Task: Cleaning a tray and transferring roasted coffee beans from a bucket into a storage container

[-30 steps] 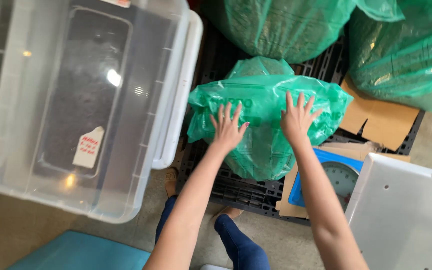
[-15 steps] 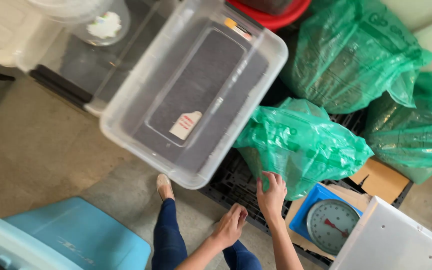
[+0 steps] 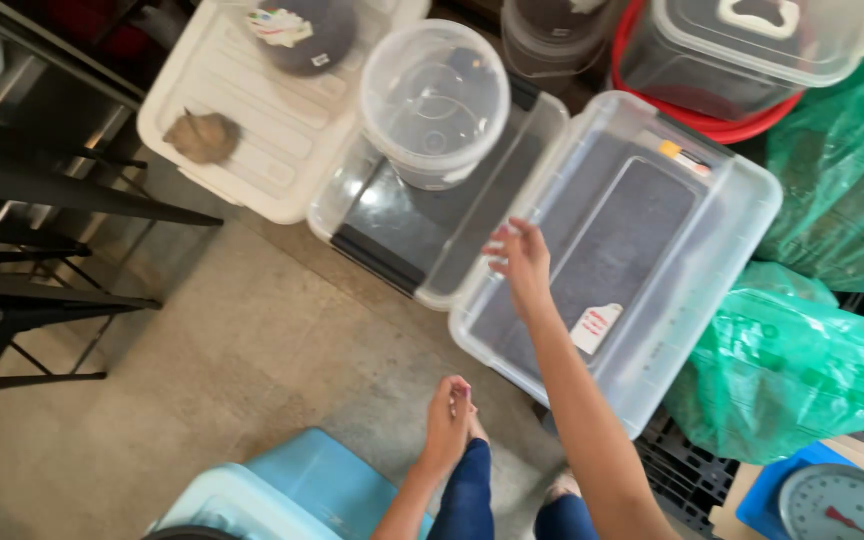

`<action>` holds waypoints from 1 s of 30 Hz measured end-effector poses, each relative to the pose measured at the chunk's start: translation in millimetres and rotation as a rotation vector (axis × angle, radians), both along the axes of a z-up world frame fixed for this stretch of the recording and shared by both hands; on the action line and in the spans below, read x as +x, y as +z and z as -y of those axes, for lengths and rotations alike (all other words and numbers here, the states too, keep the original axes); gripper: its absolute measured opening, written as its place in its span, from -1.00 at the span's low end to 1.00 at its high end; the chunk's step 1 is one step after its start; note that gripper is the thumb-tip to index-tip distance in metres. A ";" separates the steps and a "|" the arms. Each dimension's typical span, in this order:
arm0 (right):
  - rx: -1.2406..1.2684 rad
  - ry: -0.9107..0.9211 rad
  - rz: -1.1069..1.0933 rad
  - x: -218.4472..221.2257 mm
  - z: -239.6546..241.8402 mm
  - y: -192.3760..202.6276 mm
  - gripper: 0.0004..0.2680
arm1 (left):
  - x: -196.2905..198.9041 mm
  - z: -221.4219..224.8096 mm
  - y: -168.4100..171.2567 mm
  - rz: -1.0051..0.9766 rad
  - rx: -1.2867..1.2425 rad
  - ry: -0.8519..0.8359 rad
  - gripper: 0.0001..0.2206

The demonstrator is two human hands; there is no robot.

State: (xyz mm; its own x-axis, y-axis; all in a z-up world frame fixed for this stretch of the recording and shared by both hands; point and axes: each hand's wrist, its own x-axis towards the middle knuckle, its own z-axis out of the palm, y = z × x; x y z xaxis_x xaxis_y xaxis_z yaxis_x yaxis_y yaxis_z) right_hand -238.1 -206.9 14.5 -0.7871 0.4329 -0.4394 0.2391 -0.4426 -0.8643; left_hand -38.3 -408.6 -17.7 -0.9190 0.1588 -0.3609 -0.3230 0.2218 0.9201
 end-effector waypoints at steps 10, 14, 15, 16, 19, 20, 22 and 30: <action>-0.053 -0.082 0.385 -150.1 35.1 39.7 -0.39 | -92.7 78.4 -11.9 0.084 0.068 0.072 -0.83; -0.022 -0.225 0.352 -149.5 31.8 -2.7 -0.38 | -149.3 78.5 -3.4 0.161 0.156 0.050 -0.87; 0.013 -0.277 0.273 -155.4 26.1 -22.0 -0.39 | -172.7 75.6 -4.9 0.149 0.166 0.032 -0.90; 0.012 -0.286 0.264 -152.6 25.4 -20.2 -0.39 | -199.6 74.3 -6.3 0.141 0.167 0.021 -0.90; 0.115 -0.289 0.336 -146.5 26.3 -4.8 -0.44 | -285.3 66.7 -0.6 0.195 0.105 0.055 -0.79; 0.085 -0.262 0.351 -146.4 26.8 8.0 -0.46 | -316.3 60.4 6.7 0.143 0.081 0.064 -0.69; 0.058 -0.248 0.377 -145.7 27.6 24.3 -0.47 | -375.2 47.3 13.2 0.103 0.062 0.062 -0.59; -0.030 -0.269 0.423 -147.6 31.5 45.7 -0.56 | -553.4 -23.1 128.0 -0.184 -0.531 -0.160 -0.06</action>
State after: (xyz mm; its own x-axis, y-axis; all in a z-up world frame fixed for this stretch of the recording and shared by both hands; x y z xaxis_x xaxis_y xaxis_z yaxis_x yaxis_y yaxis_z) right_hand -385.7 -238.4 60.2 -0.3995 0.5783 -0.7114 0.4403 -0.5596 -0.7021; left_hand -591.7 -385.4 110.3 -0.9537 0.1415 -0.2655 -0.0929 0.7008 0.7073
